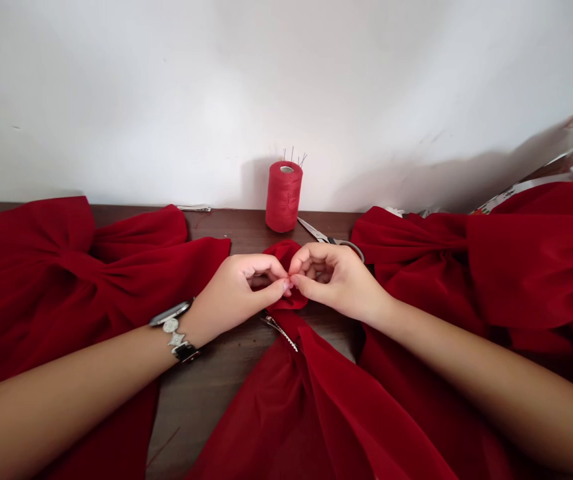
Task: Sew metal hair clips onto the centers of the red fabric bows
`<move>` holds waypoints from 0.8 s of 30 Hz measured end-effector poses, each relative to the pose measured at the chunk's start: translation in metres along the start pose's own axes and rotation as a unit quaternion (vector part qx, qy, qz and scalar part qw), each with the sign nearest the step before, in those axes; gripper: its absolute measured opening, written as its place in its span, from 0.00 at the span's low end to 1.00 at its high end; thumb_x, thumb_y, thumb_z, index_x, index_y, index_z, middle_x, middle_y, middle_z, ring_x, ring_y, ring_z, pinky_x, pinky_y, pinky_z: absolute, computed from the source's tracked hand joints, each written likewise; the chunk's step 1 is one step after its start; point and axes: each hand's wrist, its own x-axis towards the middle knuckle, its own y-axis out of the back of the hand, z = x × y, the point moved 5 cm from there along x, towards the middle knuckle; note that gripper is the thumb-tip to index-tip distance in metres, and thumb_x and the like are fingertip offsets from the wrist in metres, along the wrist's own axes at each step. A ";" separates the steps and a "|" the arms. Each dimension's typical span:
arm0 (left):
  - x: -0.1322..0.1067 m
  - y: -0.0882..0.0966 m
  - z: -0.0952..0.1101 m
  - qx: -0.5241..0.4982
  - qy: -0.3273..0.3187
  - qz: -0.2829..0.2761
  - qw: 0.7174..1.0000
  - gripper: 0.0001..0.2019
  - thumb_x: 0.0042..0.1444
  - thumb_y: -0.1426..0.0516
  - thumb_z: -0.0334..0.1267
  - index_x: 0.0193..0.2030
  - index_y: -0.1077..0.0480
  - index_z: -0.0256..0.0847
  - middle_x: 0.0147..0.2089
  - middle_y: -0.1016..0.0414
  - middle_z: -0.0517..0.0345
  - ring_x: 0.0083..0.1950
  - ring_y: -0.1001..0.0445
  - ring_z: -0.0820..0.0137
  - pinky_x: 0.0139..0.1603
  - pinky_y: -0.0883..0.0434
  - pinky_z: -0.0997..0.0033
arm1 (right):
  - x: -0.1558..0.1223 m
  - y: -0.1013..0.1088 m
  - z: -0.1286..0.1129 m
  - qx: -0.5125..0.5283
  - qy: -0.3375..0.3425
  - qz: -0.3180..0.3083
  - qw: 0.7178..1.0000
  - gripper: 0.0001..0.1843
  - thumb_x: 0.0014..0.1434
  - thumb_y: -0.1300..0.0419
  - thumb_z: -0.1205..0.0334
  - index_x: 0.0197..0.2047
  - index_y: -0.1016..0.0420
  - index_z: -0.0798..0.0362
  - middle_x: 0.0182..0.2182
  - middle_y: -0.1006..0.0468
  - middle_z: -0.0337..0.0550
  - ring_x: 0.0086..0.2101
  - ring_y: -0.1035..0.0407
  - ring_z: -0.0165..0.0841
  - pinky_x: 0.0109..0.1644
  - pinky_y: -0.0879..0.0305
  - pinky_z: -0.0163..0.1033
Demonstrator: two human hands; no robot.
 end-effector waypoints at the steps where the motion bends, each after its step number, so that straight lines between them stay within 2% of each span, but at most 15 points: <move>1: 0.000 0.000 0.000 0.008 -0.003 0.003 1.000 0.06 0.54 0.40 0.35 0.28 0.26 0.37 0.28 0.22 0.59 0.29 0.25 0.73 0.31 0.28 0.77 | 0.000 0.000 0.000 -0.004 0.002 0.000 1.000 0.04 0.51 0.38 0.67 0.31 0.29 0.56 0.24 0.25 0.38 0.24 0.33 0.24 0.28 0.36 0.30; 15: -0.002 -0.001 -0.001 0.032 -0.017 0.000 0.999 0.05 0.54 0.41 0.34 0.29 0.26 0.37 0.29 0.22 0.61 0.30 0.26 0.74 0.32 0.29 0.79 | 0.000 -0.001 0.001 -0.015 0.009 -0.013 1.000 0.03 0.52 0.38 0.66 0.30 0.29 0.56 0.24 0.26 0.38 0.23 0.34 0.25 0.28 0.37 0.30; 24: -0.002 -0.001 -0.001 0.020 -0.015 -0.003 1.000 0.05 0.55 0.41 0.34 0.30 0.25 0.36 0.30 0.21 0.60 0.30 0.25 0.74 0.32 0.28 0.79 | 0.002 -0.003 0.005 0.046 -0.016 -0.030 0.998 0.05 0.53 0.38 0.65 0.30 0.30 0.57 0.25 0.25 0.38 0.24 0.33 0.24 0.28 0.37 0.30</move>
